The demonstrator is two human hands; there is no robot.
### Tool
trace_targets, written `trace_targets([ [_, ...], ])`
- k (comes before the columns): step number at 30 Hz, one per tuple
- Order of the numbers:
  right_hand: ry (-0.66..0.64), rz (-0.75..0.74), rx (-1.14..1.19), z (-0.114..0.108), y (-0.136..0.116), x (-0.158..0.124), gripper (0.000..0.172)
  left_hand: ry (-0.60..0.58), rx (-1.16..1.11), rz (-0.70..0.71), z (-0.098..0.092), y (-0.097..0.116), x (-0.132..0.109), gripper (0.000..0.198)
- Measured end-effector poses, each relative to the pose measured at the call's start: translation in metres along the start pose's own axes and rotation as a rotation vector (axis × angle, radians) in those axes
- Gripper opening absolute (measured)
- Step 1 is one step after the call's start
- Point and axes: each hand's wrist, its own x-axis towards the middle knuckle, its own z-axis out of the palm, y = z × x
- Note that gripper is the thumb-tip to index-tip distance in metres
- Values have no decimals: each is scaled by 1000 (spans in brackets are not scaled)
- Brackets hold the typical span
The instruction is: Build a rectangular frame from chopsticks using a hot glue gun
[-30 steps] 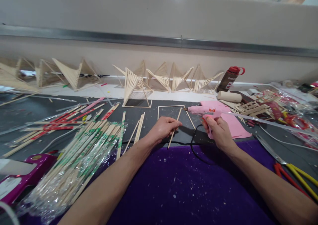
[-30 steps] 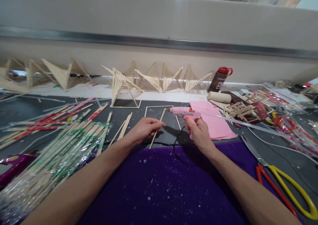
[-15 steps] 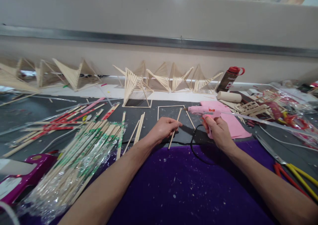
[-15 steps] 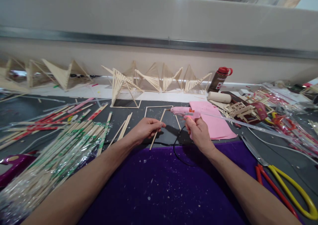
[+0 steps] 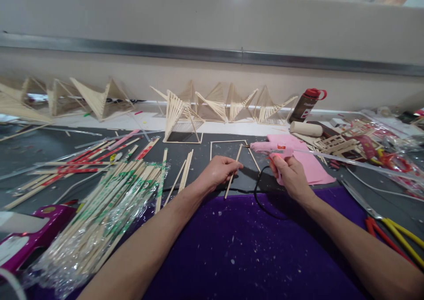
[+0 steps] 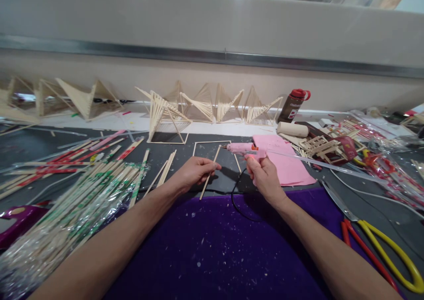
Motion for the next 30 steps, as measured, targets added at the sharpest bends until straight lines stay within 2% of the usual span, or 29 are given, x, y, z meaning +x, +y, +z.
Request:
trace_targets([
  [6, -21, -21, 46, -2, -1, 0, 37, 27, -64, 18, -4, 1, 2, 17],
  [12, -60, -10, 80, -4, -1, -3, 37, 212, -293, 117, -24, 10, 5, 13],
  [16, -98, 26, 50, -2, 1, -6, 39, 279, -444, 172, -36, 17, 6, 14],
  [30, -214, -4, -52, 2, -3, -12, 36, 395, -488, 264, -45, 14, 10, 17],
])
